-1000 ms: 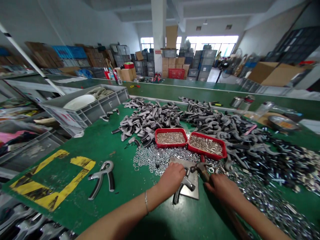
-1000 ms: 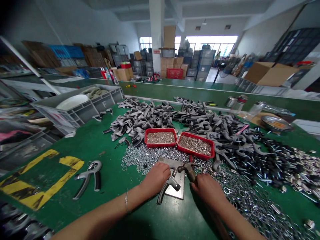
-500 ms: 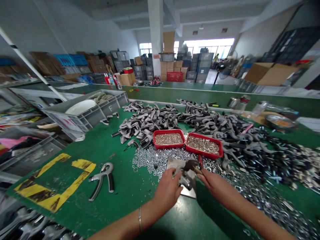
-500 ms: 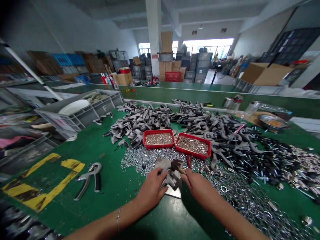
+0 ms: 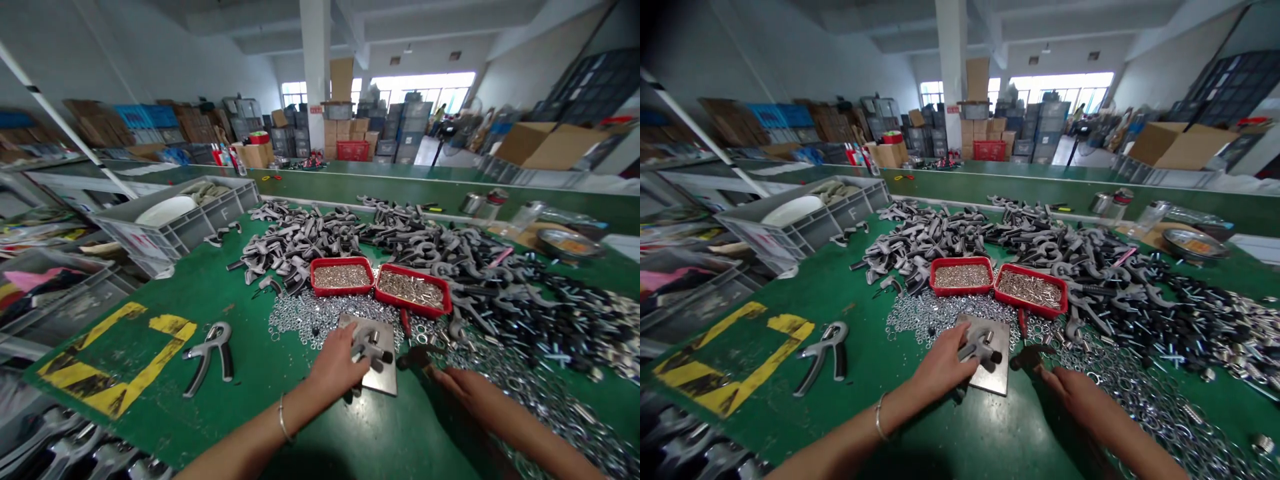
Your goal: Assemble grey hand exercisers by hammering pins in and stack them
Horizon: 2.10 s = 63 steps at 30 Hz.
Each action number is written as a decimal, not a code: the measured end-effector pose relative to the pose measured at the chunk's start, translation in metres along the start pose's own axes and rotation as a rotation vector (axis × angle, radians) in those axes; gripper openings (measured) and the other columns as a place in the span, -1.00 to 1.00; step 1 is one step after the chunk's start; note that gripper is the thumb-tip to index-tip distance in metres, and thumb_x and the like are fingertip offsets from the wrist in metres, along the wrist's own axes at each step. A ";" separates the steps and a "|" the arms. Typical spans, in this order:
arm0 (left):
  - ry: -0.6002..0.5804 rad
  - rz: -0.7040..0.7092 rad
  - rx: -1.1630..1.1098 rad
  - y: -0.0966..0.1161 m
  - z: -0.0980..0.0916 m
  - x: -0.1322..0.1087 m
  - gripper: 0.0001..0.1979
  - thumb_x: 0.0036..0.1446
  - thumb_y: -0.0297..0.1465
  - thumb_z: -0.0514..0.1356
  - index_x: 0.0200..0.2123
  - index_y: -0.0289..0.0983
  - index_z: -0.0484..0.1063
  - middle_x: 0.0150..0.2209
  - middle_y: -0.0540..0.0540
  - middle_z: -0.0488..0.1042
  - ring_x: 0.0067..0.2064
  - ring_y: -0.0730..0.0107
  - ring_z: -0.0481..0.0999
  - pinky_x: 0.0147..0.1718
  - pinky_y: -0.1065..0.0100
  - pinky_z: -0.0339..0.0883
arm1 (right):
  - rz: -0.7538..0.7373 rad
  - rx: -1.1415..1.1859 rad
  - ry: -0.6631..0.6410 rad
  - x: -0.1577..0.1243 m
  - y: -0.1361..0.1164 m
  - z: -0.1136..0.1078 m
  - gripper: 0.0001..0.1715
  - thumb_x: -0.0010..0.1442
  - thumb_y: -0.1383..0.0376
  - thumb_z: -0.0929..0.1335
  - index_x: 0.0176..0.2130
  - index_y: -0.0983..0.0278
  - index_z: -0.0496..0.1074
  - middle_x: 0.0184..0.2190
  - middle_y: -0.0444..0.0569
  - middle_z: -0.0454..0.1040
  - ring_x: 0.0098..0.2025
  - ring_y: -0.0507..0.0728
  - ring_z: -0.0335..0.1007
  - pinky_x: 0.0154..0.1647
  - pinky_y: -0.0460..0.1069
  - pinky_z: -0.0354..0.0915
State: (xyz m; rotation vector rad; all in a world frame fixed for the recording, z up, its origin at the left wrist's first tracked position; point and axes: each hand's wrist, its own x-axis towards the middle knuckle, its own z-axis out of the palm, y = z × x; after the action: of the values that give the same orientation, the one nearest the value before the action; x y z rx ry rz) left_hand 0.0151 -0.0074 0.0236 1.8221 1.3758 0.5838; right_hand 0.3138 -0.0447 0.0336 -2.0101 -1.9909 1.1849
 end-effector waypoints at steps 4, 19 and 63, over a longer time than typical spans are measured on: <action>-0.048 -0.155 -0.291 -0.006 -0.018 0.010 -0.41 0.14 -0.24 0.19 0.22 -0.29 0.20 0.02 -0.24 0.43 0.02 0.13 0.47 0.03 0.13 0.34 | -0.050 -0.307 0.259 0.026 -0.001 -0.014 -0.56 0.35 0.08 0.12 -0.36 0.21 0.39 -0.35 0.07 0.57 -0.28 0.23 0.53 -0.22 0.05 0.32; 0.058 0.156 0.247 -0.021 0.005 -0.008 -0.47 0.04 -0.27 0.33 0.09 -0.26 0.36 0.06 -0.18 0.36 0.11 0.04 0.27 0.18 0.01 0.14 | -0.174 0.130 0.418 0.071 -0.061 -0.001 -0.73 0.30 0.08 0.26 -0.20 0.24 0.31 -0.34 0.03 0.59 -0.29 0.20 0.58 -0.19 0.05 0.42; -0.097 0.154 0.222 -0.023 -0.013 0.000 -0.41 0.10 -0.12 0.29 0.16 -0.19 0.34 0.12 -0.20 0.37 0.13 0.01 0.30 0.14 0.04 0.17 | -0.169 0.091 0.310 0.098 -0.068 0.016 -0.62 0.25 -0.04 0.28 -0.34 0.21 0.35 -0.55 -0.06 0.50 -0.48 0.20 0.48 -0.43 0.04 0.35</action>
State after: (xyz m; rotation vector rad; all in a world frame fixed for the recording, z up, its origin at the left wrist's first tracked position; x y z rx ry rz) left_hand -0.0083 -0.0009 0.0132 2.1202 1.2849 0.4273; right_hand 0.2352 0.0452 0.0150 -1.8115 -1.8736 0.8532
